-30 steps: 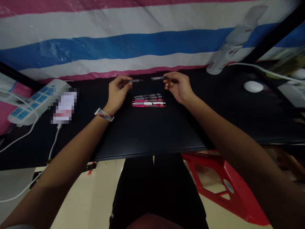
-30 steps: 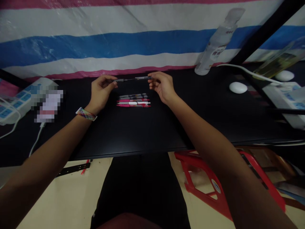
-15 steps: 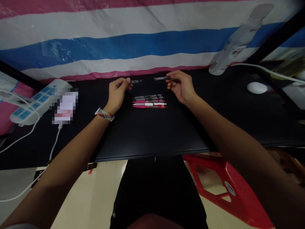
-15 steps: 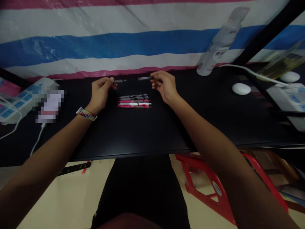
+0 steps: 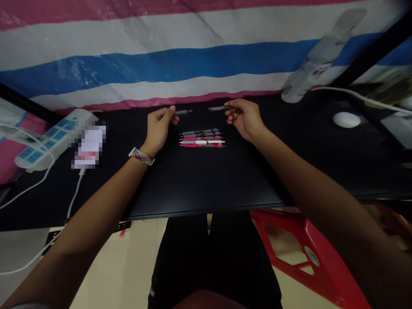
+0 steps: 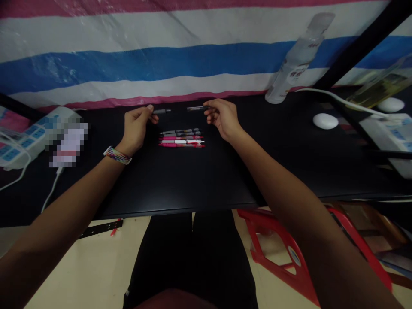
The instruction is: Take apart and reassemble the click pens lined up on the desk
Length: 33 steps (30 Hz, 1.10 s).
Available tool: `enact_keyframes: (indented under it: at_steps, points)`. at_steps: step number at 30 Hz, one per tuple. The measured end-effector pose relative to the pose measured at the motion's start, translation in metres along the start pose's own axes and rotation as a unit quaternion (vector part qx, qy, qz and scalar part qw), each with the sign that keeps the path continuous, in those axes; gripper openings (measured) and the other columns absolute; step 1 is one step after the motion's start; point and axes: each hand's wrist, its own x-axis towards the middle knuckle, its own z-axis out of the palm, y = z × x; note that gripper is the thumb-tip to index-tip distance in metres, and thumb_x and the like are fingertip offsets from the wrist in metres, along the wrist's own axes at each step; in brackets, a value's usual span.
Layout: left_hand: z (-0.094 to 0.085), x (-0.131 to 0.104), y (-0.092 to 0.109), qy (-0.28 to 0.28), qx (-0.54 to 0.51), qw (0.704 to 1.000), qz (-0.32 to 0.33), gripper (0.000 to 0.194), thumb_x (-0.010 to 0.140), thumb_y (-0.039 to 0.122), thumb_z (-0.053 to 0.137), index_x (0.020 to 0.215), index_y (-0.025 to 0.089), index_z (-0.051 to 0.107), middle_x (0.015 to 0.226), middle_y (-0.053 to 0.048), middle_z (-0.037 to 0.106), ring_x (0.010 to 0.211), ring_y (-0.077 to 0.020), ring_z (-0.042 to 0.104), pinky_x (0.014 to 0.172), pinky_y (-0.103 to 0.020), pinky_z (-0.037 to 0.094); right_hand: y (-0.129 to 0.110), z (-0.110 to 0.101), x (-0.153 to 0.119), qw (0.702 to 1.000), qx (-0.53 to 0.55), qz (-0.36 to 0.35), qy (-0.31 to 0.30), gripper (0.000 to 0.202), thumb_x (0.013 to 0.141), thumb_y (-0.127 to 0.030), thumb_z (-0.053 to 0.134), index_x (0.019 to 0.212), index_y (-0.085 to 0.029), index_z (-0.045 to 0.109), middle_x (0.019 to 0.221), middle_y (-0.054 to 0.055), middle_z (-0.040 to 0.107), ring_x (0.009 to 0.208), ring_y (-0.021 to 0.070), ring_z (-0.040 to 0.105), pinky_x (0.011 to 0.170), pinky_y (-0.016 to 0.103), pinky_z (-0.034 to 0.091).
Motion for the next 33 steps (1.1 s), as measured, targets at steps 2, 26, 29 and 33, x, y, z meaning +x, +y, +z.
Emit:
enact_keyframes:
  at_steps: [2, 26, 29, 33]
  points:
    - [-0.0004, -0.0004, -0.0003, -0.001, 0.005, 1.0, 0.005, 0.047, 0.11, 0.045, 0.079, 0.07, 0.021, 0.072, 0.067, -0.001, 0.073, 0.064, -0.0123, 0.066, 0.071, -0.027, 0.054, -0.0014, 0.0004, -0.0003, 1.0, -0.003, 0.007, 0.004, 0.023, 0.097, -0.036, 0.083, 0.081, -0.021, 0.075, 0.069, 0.0, 0.068, 0.057, 0.011, 0.057, 0.055, 0.023, 0.052]
    - [-0.0023, 0.0, -0.0038, -0.007, -0.003, 1.0, 0.007, 0.048, 0.11, 0.047, 0.078, 0.071, 0.021, 0.076, 0.073, -0.003, 0.077, 0.067, -0.013, 0.068, 0.073, -0.027, 0.055, -0.0084, 0.0058, -0.0071, 0.999, -0.049, 0.018, 0.013, 0.025, 0.102, -0.036, 0.082, 0.084, -0.021, 0.074, 0.066, -0.001, 0.066, 0.053, 0.0102, 0.054, 0.051, 0.022, 0.049]
    - [-0.0023, -0.0006, -0.002, -0.006, 0.001, 1.0, 0.005, 0.049, 0.109, 0.051, 0.08, 0.07, 0.021, 0.076, 0.072, -0.003, 0.076, 0.067, -0.0134, 0.068, 0.074, -0.028, 0.055, -0.009, 0.0058, -0.0077, 0.999, -0.042, 0.021, 0.01, 0.024, 0.104, -0.033, 0.08, 0.084, -0.02, 0.075, 0.066, 0.0, 0.066, 0.053, 0.0098, 0.054, 0.051, 0.021, 0.048]
    - [-0.0024, -0.0012, -0.0013, -0.005, -0.003, 1.0, 0.01, 0.05, 0.109, 0.052, 0.08, 0.07, 0.021, 0.075, 0.071, -0.003, 0.074, 0.066, -0.0129, 0.067, 0.074, -0.028, 0.055, -0.0104, 0.0064, -0.0085, 0.999, -0.034, 0.026, 0.011, 0.025, 0.105, -0.031, 0.079, 0.083, -0.02, 0.075, 0.065, -0.001, 0.066, 0.053, 0.0094, 0.054, 0.051, 0.021, 0.048]
